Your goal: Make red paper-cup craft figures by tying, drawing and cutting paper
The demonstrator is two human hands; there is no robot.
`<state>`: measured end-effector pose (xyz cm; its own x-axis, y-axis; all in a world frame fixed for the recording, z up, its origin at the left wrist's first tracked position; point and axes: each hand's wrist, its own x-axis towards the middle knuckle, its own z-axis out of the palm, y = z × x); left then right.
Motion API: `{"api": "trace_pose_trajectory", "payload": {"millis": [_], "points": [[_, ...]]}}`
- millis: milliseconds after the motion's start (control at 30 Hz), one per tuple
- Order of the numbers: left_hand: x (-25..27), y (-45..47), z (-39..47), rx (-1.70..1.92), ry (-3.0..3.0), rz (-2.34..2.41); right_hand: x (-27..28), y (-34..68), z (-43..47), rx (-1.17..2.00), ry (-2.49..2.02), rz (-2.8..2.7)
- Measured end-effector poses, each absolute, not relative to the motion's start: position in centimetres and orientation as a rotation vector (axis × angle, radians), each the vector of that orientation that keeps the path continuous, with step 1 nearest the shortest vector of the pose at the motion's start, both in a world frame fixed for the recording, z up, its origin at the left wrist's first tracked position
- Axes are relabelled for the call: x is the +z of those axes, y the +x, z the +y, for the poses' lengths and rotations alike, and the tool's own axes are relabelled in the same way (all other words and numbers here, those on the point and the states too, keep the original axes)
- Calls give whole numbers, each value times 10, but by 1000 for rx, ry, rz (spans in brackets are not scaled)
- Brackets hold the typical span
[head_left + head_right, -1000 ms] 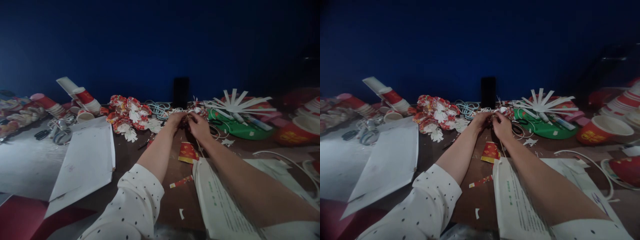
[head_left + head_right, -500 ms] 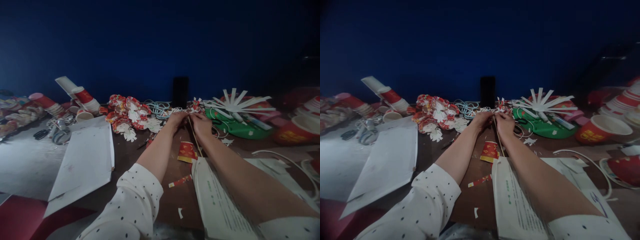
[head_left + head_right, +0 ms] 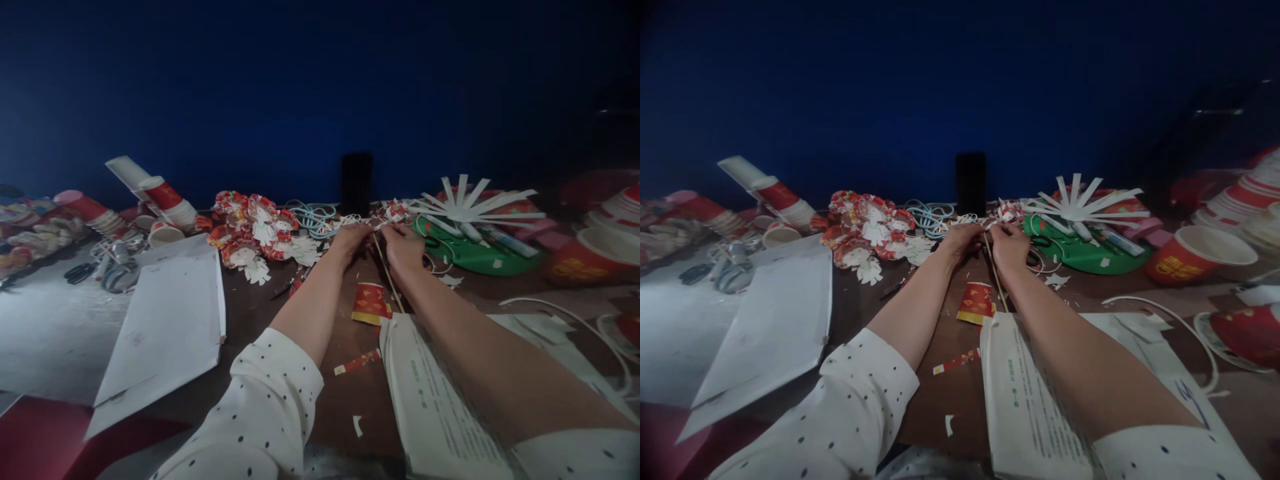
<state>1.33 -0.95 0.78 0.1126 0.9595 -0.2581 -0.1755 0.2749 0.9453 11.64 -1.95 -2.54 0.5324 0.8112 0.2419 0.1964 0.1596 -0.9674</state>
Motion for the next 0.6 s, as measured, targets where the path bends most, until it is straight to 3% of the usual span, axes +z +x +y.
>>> {"api": "trace_pose_trajectory", "payload": {"millis": [433, 600], "points": [[8, 10, -6, 985, 851, 1105, -19, 113, -29, 663, -1289, -884], [7, 10, -3, 998, 775, 1066, -18, 111, -33, 852, -1209, -925]]}}
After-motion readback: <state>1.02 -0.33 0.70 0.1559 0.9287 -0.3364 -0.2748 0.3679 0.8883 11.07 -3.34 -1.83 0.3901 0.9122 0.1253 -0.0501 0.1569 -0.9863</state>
